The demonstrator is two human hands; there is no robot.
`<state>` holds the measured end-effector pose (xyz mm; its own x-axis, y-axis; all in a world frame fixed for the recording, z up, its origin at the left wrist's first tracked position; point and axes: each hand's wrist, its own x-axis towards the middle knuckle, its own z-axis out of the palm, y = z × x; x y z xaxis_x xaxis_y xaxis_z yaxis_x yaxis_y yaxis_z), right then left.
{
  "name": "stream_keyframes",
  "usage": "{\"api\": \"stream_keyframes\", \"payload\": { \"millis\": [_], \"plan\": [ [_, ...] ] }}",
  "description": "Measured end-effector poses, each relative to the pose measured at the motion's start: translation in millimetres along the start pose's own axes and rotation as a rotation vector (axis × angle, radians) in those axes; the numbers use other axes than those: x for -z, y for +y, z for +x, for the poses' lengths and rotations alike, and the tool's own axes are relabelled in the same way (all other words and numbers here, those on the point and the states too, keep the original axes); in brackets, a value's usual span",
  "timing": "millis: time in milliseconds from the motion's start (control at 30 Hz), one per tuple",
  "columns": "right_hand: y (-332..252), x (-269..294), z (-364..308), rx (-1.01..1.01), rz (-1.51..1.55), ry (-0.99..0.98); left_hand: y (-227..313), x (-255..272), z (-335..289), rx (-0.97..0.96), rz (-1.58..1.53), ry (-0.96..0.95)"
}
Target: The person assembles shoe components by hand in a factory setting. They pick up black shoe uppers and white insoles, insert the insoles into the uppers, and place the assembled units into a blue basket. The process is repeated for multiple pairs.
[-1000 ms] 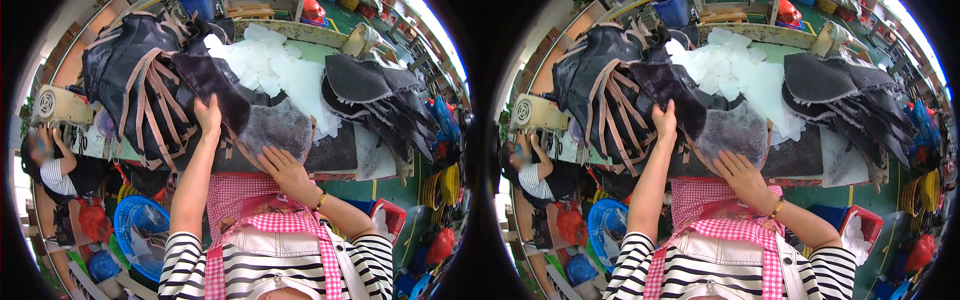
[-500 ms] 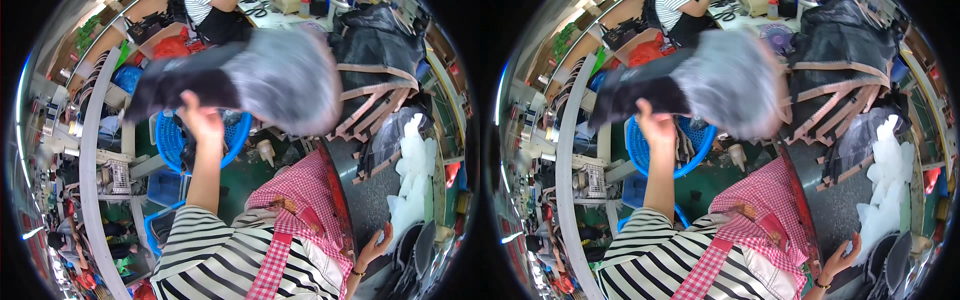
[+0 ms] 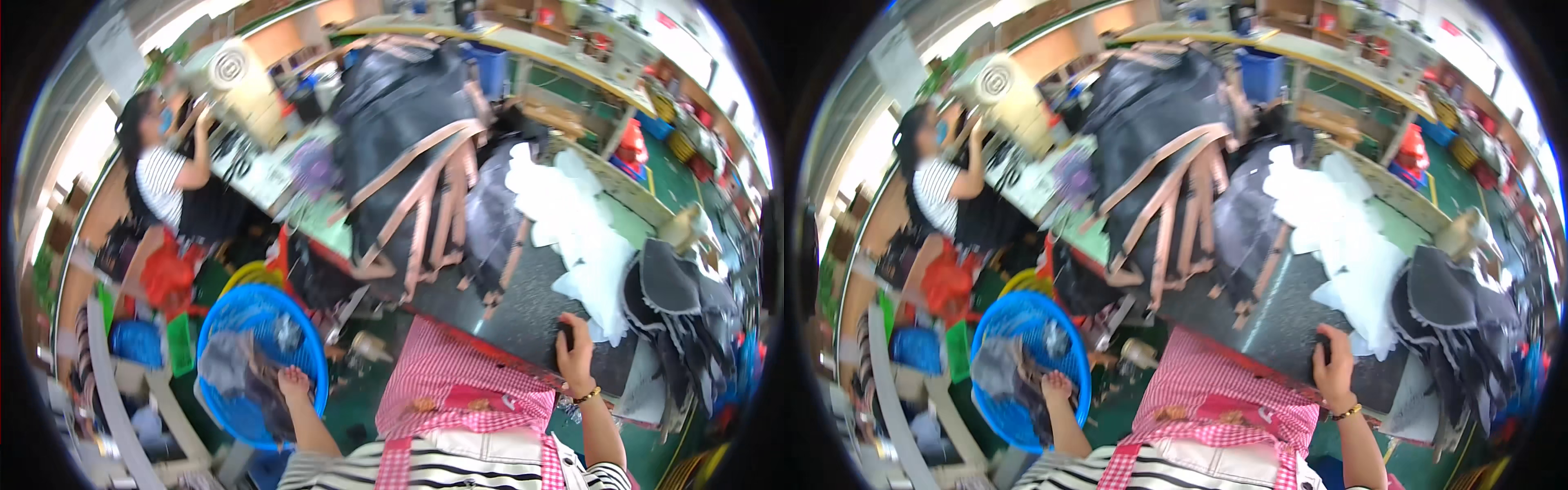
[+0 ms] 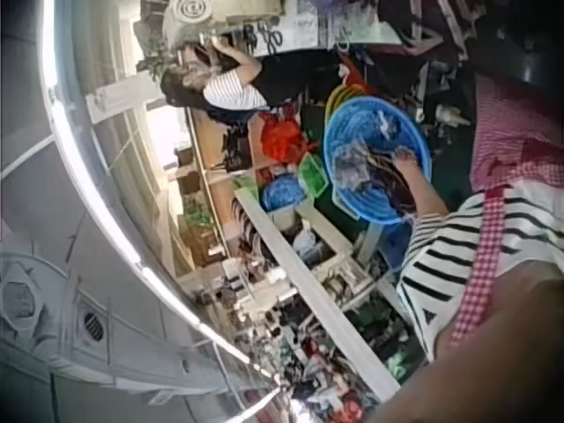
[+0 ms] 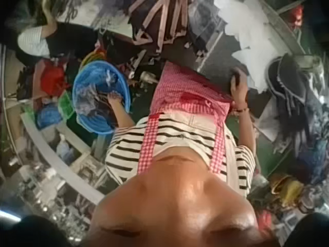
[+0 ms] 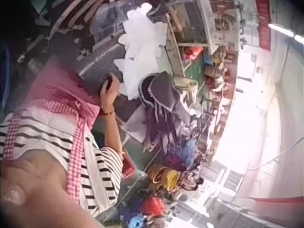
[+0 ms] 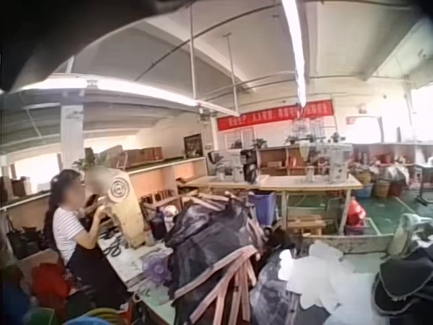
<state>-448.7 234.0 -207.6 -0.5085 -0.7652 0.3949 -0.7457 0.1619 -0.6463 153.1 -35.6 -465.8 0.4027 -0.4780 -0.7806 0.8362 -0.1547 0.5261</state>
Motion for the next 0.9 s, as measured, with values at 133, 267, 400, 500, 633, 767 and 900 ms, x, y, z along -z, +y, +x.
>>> {"api": "stream_keyframes", "payload": {
  "millis": [133,267,400,500,633,767,900],
  "plan": [
    [4.2,1.2,-0.5,0.044,-0.021,0.013,-36.6,-207.8,-280.9,-0.763,0.634,-0.851],
    [0.9,9.6,-1.2,0.044,-0.017,0.004,-117.1,-340.4,-461.4,-2.015,0.801,-1.398],
    [-8.2,19.0,2.7,0.121,-0.002,0.025,-176.1,-431.8,-485.9,-2.78,0.903,-1.183],
    [3.6,42.4,0.3,0.043,-0.035,0.096,-197.6,-472.4,-504.7,-2.218,1.644,-1.352],
    [16.3,61.2,25.9,-0.004,-0.12,0.105,-167.9,-536.7,-520.5,-1.9,1.675,-1.372],
    [44.0,60.7,68.6,-0.023,-0.179,0.077,-58.8,-579.5,-562.9,-1.9,1.024,-1.363],
    [121.9,87.3,93.8,-0.046,-0.21,0.018,-115.4,-487.4,-615.7,-2.029,0.491,-1.849]
  ]
}}
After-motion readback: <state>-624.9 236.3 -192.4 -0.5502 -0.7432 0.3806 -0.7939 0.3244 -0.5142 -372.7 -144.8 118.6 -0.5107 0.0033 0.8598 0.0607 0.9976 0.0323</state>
